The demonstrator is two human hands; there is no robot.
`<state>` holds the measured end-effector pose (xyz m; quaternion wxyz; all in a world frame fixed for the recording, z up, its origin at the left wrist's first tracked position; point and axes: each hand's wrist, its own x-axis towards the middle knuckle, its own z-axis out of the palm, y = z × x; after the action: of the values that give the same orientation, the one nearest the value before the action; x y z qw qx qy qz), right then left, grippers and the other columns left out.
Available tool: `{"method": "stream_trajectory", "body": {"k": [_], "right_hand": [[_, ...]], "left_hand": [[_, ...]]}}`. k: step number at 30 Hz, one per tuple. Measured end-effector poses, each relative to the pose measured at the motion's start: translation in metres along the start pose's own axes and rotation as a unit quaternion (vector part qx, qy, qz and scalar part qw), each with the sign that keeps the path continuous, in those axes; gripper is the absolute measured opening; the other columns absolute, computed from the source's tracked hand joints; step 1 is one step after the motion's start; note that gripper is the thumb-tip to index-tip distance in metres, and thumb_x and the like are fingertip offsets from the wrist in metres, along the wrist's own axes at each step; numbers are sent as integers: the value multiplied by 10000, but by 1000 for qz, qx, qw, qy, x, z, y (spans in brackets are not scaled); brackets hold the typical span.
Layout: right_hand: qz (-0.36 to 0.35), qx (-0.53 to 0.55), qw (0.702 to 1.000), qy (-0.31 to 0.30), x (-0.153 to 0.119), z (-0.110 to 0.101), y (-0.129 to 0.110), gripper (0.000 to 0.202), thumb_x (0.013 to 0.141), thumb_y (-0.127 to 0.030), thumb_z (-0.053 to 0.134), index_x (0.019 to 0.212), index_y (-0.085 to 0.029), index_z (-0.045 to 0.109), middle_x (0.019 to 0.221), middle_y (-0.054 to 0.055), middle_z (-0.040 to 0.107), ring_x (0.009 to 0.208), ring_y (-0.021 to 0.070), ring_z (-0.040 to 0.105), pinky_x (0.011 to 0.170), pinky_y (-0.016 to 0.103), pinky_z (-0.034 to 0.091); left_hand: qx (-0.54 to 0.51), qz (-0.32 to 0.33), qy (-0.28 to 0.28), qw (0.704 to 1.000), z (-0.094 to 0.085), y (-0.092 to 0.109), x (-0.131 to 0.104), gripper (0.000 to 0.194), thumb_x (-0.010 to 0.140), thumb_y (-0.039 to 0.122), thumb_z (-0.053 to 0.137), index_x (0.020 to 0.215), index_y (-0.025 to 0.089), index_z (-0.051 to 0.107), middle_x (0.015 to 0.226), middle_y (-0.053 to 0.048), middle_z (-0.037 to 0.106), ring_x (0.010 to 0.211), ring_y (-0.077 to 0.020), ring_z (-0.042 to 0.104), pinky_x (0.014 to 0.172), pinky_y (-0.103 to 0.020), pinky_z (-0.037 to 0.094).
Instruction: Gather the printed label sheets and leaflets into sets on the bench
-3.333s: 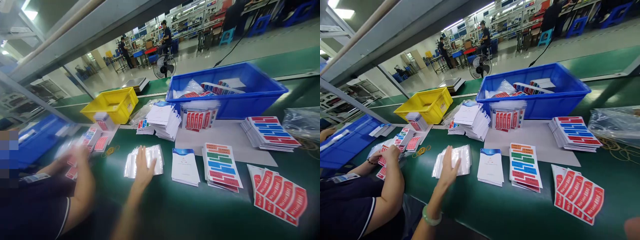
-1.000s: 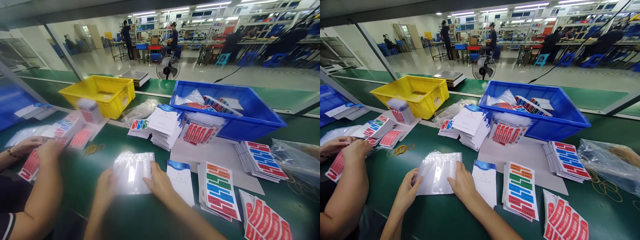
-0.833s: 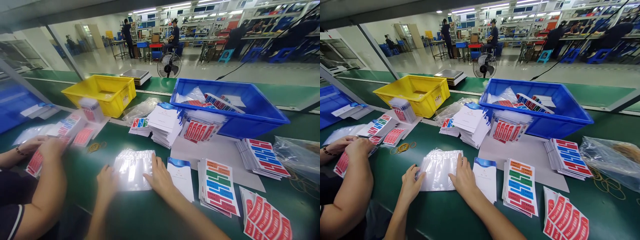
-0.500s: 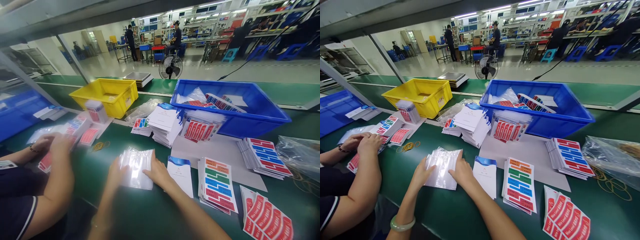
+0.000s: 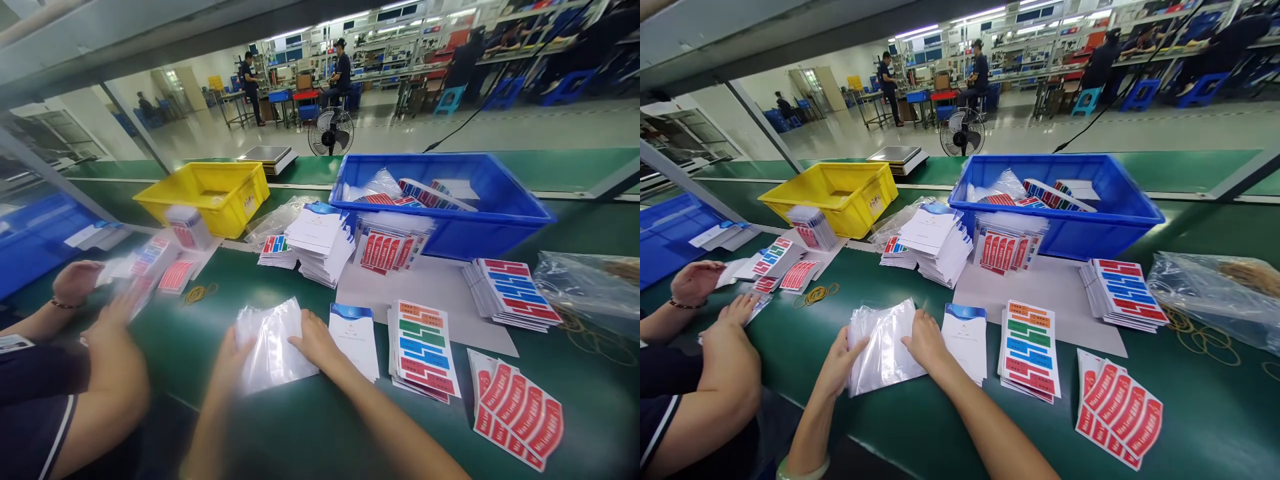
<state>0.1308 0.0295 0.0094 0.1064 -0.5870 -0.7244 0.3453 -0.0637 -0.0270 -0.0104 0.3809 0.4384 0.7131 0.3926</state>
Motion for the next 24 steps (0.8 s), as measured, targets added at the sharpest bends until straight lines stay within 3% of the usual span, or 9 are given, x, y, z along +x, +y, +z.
{"method": "stream_trajectory", "body": {"k": [6, 8, 12, 16, 20, 24], "right_hand": [[-36, 66, 997, 11, -2, 6, 9, 367, 742, -226, 698, 1065, -131, 552, 1246, 145, 510, 1169, 318, 464, 978, 410, 382], [-53, 105, 993, 9, -2, 3, 11, 364, 749, -274, 690, 1054, -148, 537, 1228, 127, 524, 1141, 303, 486, 954, 406, 402], [-91, 194, 977, -16, -6, -9, 12, 335, 807, -381, 629, 1047, -184, 502, 1003, 39, 622, 919, 226, 611, 775, 329, 498], [-161, 277, 947, 30, -27, -9, 14, 381, 854, -338, 588, 1186, -208, 453, 1133, 38, 605, 1004, 190, 603, 871, 299, 473], [-227, 282, 929, 74, -55, 8, 30, 380, 838, -336, 611, 1174, -192, 508, 1111, 79, 623, 1018, 213, 600, 903, 327, 458], [-276, 233, 932, -3, -70, 14, 39, 400, 817, -277, 621, 1189, -194, 498, 1093, 82, 637, 1026, 218, 593, 897, 340, 457]], "left_hand": [[-56, -19, 33, 998, 5, -13, -24, 583, 682, 557, 674, 1047, 102, 656, 901, -123, 741, 802, -287, 696, 677, -382, 557], [-58, -12, 58, 997, 4, -17, -26, 562, 680, 565, 670, 1007, 107, 675, 886, -118, 743, 804, -298, 694, 681, -400, 559], [-48, 27, 119, 991, -6, -18, -25, 514, 674, 546, 676, 1002, 150, 686, 1005, -110, 726, 973, -319, 656, 848, -452, 532], [-26, 74, 139, 987, -16, -15, -35, 373, 674, 513, 681, 864, 194, 721, 981, -88, 722, 1045, -316, 622, 976, -475, 467], [-11, 98, 81, 992, -13, -25, -56, 382, 571, 555, 739, 762, 224, 743, 871, -78, 742, 948, -326, 654, 893, -454, 520], [-20, 87, -3, 996, -3, -41, -71, 455, 659, 585, 665, 906, 211, 749, 980, -102, 748, 943, -304, 676, 860, -404, 545]]}}
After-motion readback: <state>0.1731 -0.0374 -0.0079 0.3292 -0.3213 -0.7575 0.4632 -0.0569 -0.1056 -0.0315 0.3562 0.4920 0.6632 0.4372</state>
